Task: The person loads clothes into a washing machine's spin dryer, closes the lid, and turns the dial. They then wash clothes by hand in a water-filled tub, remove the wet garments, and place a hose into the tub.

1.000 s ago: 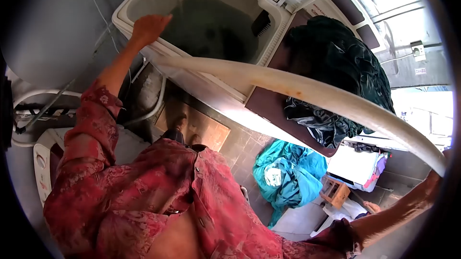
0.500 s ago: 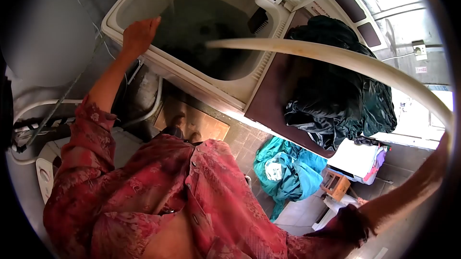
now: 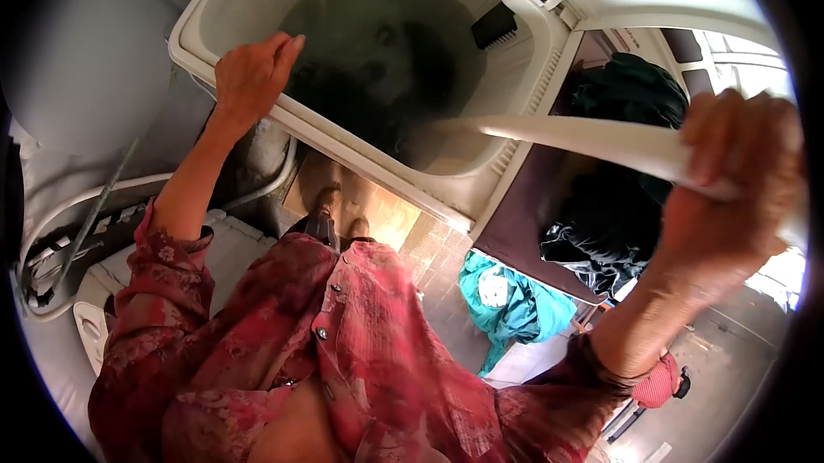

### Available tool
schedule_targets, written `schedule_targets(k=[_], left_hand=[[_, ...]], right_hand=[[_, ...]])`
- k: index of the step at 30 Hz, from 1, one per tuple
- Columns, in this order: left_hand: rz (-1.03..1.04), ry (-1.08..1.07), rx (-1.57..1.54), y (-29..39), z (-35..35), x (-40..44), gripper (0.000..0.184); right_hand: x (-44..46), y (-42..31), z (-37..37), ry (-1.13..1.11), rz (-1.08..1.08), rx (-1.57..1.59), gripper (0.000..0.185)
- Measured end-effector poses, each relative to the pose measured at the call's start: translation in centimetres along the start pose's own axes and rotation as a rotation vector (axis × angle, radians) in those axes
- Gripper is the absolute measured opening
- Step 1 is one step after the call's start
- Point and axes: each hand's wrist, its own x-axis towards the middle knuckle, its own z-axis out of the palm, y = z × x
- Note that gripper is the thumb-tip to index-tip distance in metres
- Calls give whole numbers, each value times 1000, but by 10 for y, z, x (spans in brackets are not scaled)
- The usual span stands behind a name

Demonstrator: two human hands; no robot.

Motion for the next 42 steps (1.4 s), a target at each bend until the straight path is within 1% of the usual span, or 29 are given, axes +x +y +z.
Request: schedule_targets(k=[1,2,4,6,7,10,14,16,20,21,22,24,26,27,28,29,30,31,32,33,34,35,36,37,38,39,40,41,42], left_hand=[[2,-8,-4,0,-1,0,39],[8,-13,-7,1,-1,1,38],[25,-17,-16,0,-2,1,36],[56,-19,-24,0,-3,2,35],[38,-15,-24,0,-3,1,34],[25,-16,-18,1,-1,0,34],[35,3,-19,0,-1,0,32],[31,-2,-8,1,-1,0,32],[23,-25,-26,0,-3,1,31],[31,-24,-16,0,-3,1,31],[34,-23,-3,0,-1,1,30],[47,-18,24,0,-2,1,30],[72,-120,25,1,-5,3,28],[81,-115,37,1,-9,6,28],[120,-215,31,-1,-12,11,25],[157,-317,25,-3,-14,15,24],[164,-313,34,-8,-14,22,24],[270,-380,44,-17,-10,33,22],[373,-445,56,-26,-6,46,24],[373,-438,67,-38,5,61,24],[521,-412,68,-52,22,76,27],[669,-385,69,-63,37,91,34],[670,-380,76,-71,53,108,34],[598,-543,118,-76,69,124,44],[522,-708,157,-76,76,131,54],[526,-706,161,-79,80,135,54],[461,-761,212,-77,83,138,63],[397,-816,261,-75,87,141,71],[407,-819,260,-75,90,140,71]], right_hand=[[-10,10,14,67,-47,-102,22],[-19,14,2,24,-35,39,20],[-39,4,-3,67,-7,-15,16],[-63,-9,12,144,5,-28,16],[-71,-17,21,107,2,-38,14],[-100,-31,32,248,32,-35,15],[-122,-39,26,350,42,-55,14],[-134,-43,24,515,14,-41,10],[-161,-48,4,627,60,4,19],[-170,-45,-2,662,33,34,27],[-177,-45,-5,673,31,42,27],[-189,-45,-9,834,30,42,31],[-200,-45,-11,915,14,34,33],[-207,-47,-14,986,24,38,35],[-215,-49,-18,1056,34,43,36],[-228,-51,-27,1048,27,129,43],[-240,-54,-34,1057,22,135,43],[-251,-56,-39,1094,32,124,47],[-260,-58,-41,1129,43,116,51],[-267,-62,-41,1190,69,70,56],[-295,-68,-60,1119,64,178,57],[-305,-72,-64,1166,97,184,57],[-314,-73,-68,1213,128,190,56],[-313,-72,-66,1327,150,134,56],[-321,-75,-73,1330,147,138,56],[-334,-79,-88,1323,190,206,56],[-344,-83,-100,1316,233,269,56],[-346,-85,-106,1383,265,219,56],[-360,-93,-125,1349,313,301,56]])
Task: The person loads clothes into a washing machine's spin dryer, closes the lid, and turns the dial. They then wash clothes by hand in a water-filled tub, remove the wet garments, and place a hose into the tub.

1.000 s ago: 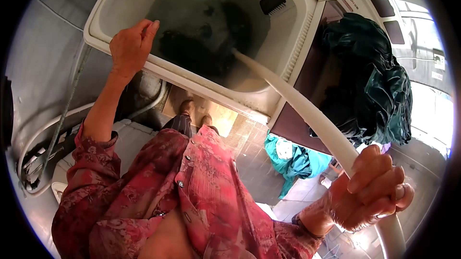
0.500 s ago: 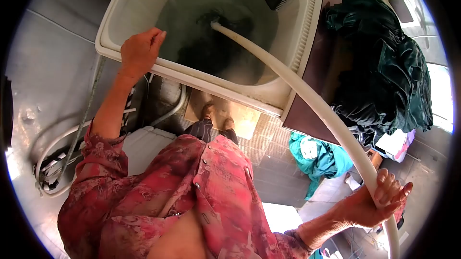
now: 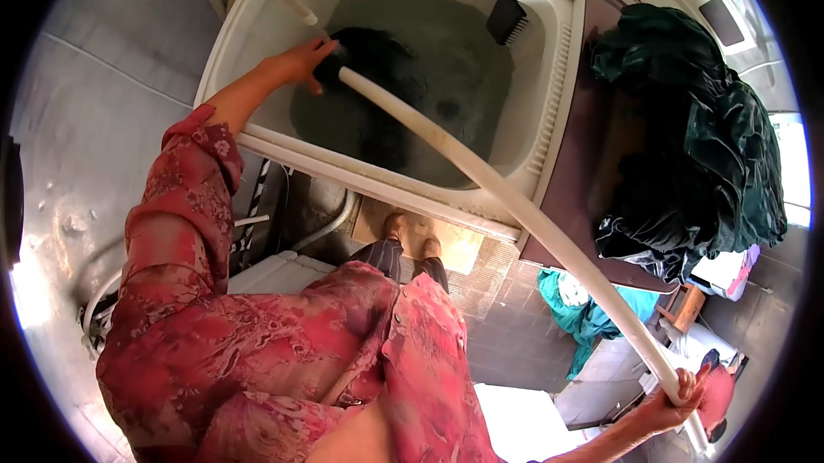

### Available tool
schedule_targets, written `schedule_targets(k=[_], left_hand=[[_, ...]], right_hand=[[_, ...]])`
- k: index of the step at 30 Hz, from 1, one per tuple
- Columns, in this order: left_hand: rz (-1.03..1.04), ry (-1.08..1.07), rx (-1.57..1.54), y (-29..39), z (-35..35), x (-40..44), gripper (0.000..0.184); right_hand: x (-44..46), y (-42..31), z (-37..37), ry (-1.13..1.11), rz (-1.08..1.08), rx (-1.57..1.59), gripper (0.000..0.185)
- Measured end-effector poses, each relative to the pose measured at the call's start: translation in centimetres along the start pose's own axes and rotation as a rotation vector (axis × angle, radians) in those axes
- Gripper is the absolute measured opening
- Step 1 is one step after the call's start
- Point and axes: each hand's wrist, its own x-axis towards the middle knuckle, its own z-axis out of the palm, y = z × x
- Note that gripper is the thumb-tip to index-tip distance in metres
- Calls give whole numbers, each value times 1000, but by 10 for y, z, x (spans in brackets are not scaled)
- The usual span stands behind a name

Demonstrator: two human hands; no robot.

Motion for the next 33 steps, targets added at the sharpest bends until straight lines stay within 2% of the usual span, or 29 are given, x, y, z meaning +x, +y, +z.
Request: schedule_targets(k=[2,4,6,8,9,10,11,12,13,14,16,18,19,20,21,22,23,24,26,27,28,30,33], left_hand=[[-119,-61,127,1,9,-1,76],[-42,-139,86,-4,16,6,72],[28,-220,51,-4,18,5,68],[115,-147,111,7,19,-1,54],[111,-142,106,4,23,5,54],[187,-52,100,-3,30,13,47],[263,36,95,-6,34,17,41],[258,39,95,0,32,16,41],[230,147,76,6,27,18,38],[198,256,57,10,21,16,34],[196,247,51,8,5,4,32],[178,245,40,-2,-3,-19,31],[177,351,13,-9,-5,-35,28],[179,460,-15,-11,-8,-48,26],[169,477,-15,-4,-16,-63,26],[113,473,-34,6,-25,-83,25],[57,464,-55,16,-30,-102,24],[45,476,-57,29,-29,-119,24],[-5,623,-196,61,-26,-141,24],[70,748,-214,74,-19,-150,29],[57,764,-211,85,-11,-158,29],[152,907,-400,103,4,-162,29],[186,1142,-317,128,28,-163,29]], right_hand=[[26,-30,-35,-23,116,29,57],[55,-58,-60,-23,160,-37,53],[96,-93,-84,-110,61,-272,48],[141,-120,-129,-159,-186,-669,38],[105,-100,-61,-287,-580,-1468,33],[87,-81,-12,-298,-584,-1464,33],[76,-65,26,-175,-431,-973,32],[72,-59,40,-51,-271,-483,31],[80,-52,17,-186,-322,-698,32],[63,-27,51,-95,-259,-483,31],[68,-12,70,-6,-390,-654,31],[98,-48,63,96,-529,-1104,29],[148,-95,5,-111,-728,-1519,31],[199,-142,-55,-284,-1036,-1852,32],[222,-168,-72,-262,-1078,-1790,28],[245,-189,-85,-189,-881,-1520,24],[275,-209,-104,-121,-528,-897,21],[304,-228,-126,-104,-323,-380,18],[363,-246,-172,-128,-130,185,16],[358,-233,-159,-88,-141,84,17],[353,-212,-148,-99,-158,-36,18],[345,-185,-129,-125,-175,-139,21],[339,-164,-94,-179,-209,-212,26]])
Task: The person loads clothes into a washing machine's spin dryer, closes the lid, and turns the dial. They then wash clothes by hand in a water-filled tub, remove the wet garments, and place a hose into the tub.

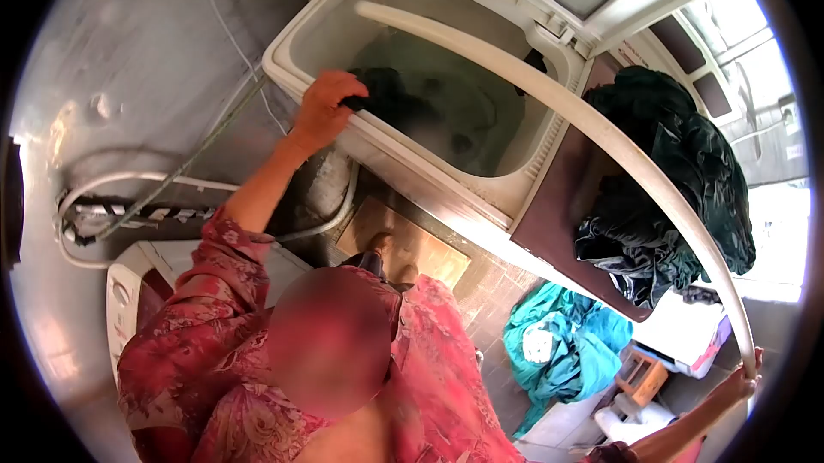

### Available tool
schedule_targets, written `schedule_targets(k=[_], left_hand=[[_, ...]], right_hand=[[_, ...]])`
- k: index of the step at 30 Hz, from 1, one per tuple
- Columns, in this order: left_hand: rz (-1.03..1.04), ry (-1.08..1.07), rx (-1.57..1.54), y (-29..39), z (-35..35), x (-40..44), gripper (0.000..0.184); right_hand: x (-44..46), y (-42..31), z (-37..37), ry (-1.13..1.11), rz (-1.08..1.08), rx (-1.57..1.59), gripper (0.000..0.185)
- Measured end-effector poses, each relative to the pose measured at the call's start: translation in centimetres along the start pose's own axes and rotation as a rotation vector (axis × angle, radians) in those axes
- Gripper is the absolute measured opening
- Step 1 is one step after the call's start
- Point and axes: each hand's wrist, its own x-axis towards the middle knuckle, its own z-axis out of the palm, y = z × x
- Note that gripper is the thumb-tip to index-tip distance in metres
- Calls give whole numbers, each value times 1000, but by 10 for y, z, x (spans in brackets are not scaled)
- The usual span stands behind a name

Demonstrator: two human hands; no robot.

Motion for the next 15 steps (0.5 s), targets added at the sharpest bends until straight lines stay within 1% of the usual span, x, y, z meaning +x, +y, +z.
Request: schedule_targets(k=[1,3,7,8,9,10,11,12,13,14,15], left_hand=[[16,104,41,11,3,-7,29],[-2,165,64,32,13,-12,26],[-153,213,272,75,19,-22,14],[-172,263,359,78,24,-26,11],[-183,310,440,81,27,-30,9],[-173,313,453,85,24,-30,7],[-153,321,461,90,17,-30,7],[-126,373,371,96,11,-33,10],[-125,376,366,102,4,-35,12],[-180,329,380,102,3,-36,13],[-234,280,388,101,8,-36,14]], right_hand=[[2,-2,22,-30,-28,-30,28],[5,-6,84,-128,-96,-90,31],[-30,-21,265,-413,-349,-242,38],[-43,-26,310,-502,-429,-260,40],[-54,-29,355,-612,-521,-269,42],[-64,-30,403,-750,-641,-279,44],[-89,-27,471,-1032,-703,-120,46],[-131,-26,497,-956,-981,-319,29],[-214,-31,533,-820,-1254,-498,22],[-182,-18,591,-827,-720,-416,22],[-289,2,621,-845,-1100,-573,27]])
